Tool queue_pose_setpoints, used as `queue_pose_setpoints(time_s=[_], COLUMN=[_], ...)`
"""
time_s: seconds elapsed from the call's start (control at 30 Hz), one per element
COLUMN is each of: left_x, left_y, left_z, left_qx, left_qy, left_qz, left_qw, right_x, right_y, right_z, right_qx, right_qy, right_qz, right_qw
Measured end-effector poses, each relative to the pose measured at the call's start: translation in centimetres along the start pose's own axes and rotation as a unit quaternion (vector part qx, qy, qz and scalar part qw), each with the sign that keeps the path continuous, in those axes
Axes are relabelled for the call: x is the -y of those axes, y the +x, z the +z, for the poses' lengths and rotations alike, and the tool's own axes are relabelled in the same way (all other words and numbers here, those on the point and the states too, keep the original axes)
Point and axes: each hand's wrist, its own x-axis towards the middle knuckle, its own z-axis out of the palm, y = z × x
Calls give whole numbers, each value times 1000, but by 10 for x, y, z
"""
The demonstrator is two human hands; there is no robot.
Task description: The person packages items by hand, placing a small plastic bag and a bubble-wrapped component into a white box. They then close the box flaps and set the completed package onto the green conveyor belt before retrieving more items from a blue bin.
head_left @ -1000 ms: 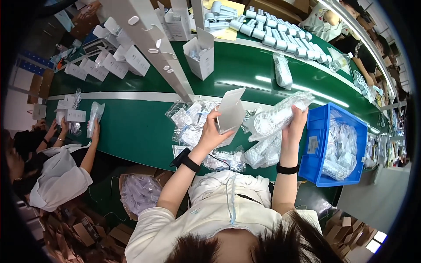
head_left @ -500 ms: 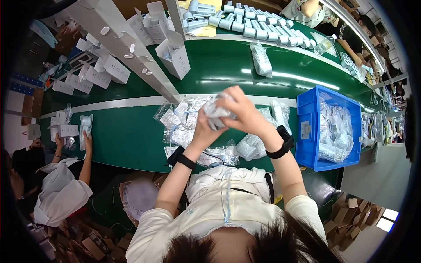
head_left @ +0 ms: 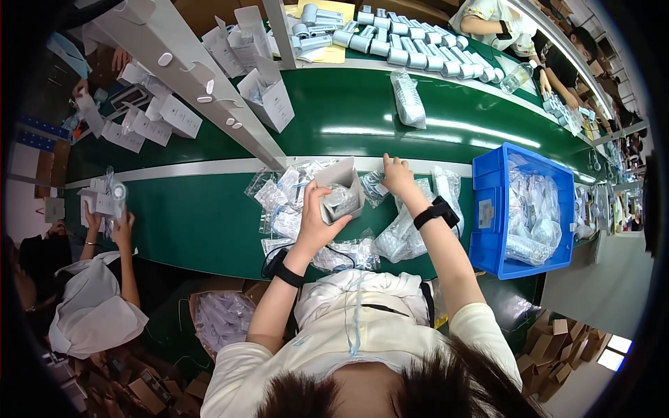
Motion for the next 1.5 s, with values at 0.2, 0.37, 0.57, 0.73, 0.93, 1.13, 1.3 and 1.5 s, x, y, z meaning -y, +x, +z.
queue_pose_setpoints(time_s=[0.2,0.37,0.57,0.73,0.93,1.13,1.3,1.5], left_x=[-26,-18,-10,-12,-10,-29,59,105], left_y=[2,8,18,24,22,56,35,-4], left_z=[-7,-13,-15,-14,-23,-21,-87,-86], left_qx=[16,-39,-35,-16,-66,-107,-245,-136], left_qy=[17,26,18,9,-37,-231,-20,69], left_qz=[-49,-124,-148,-162,-209,-119,-188,-254], left_qw=[999,991,988,987,975,960,951,955], right_x=[-11,26,86,106,74,51,75,71], right_y=[3,-28,-78,-75,-59,-3,111,188], right_z=[11,-99,-157,-93,-90,-63,-58,6], right_qx=[16,-257,-86,99,-90,94,-24,-192], right_qy=[-8,212,67,-122,187,497,594,484], right_qz=[22,-201,-427,-410,-378,-186,-44,-73], right_qw=[1000,921,898,898,902,842,803,851])
